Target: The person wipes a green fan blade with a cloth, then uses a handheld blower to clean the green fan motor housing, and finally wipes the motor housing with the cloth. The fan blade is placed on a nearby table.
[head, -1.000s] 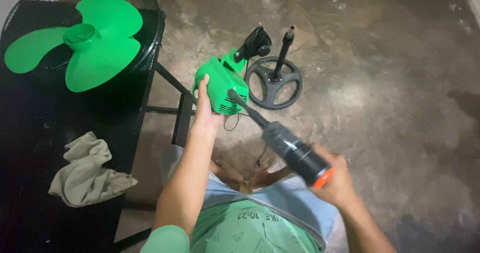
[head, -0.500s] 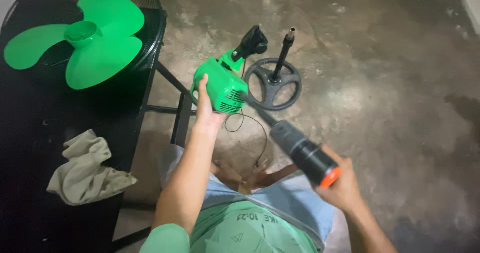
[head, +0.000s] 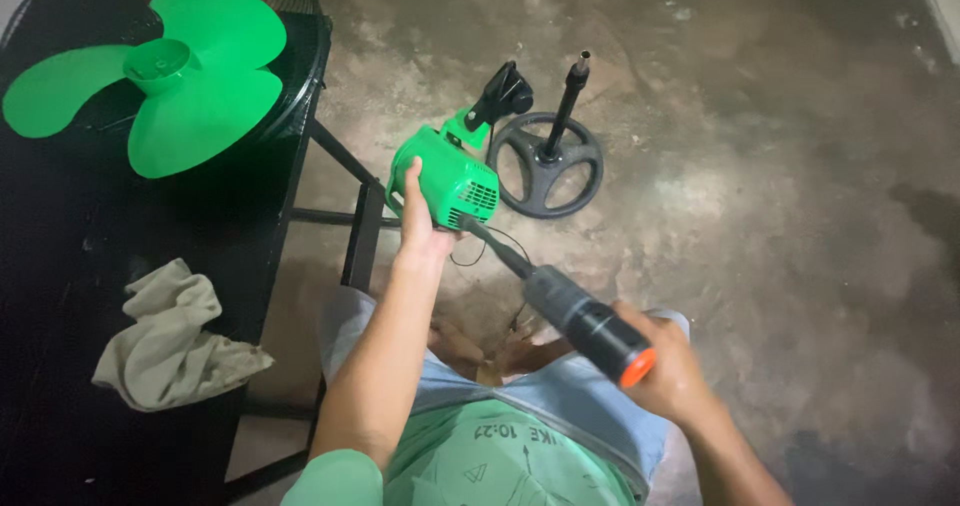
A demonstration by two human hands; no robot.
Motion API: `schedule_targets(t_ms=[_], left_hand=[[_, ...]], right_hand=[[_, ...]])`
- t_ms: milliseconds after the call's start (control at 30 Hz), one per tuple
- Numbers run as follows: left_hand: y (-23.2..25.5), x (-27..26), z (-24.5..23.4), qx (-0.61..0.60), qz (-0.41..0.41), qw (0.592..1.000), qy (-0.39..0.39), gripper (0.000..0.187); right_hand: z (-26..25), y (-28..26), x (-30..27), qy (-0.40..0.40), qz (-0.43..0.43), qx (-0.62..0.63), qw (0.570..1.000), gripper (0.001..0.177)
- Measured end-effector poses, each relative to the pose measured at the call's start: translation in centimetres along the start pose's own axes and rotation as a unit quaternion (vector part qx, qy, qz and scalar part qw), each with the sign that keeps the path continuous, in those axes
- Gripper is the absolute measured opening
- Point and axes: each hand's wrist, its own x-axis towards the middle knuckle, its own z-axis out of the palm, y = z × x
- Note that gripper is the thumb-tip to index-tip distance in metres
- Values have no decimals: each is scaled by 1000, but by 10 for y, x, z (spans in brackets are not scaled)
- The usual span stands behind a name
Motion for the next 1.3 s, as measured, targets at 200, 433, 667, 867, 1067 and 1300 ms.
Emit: schedule_targets(t_ms=[200,433,667,867,1067,1300], left_hand=[[-3,-14,-6,-35,50,998,12,69],[-21,-24,-21,-13,173,984,42,77],[-34,-22,-39,7,166,984,71,84],[-34,-22,-50,-15,140,985,99,85],[-43,-28,-55,-29,133,986,96,86],[-83,-34,-76,33,34,994,95,64]], right_hand=[[-13,29,-14,80,98,120,985,24],[-3,47,-20,177,275,445,833,13],[0,50,-28,150,254,506,811,13],[-10,56,-33,126,220,551,795,11],[0,49,-16,65,172,640,746,17],[41,-9,41,-76,143,680,715,34]])
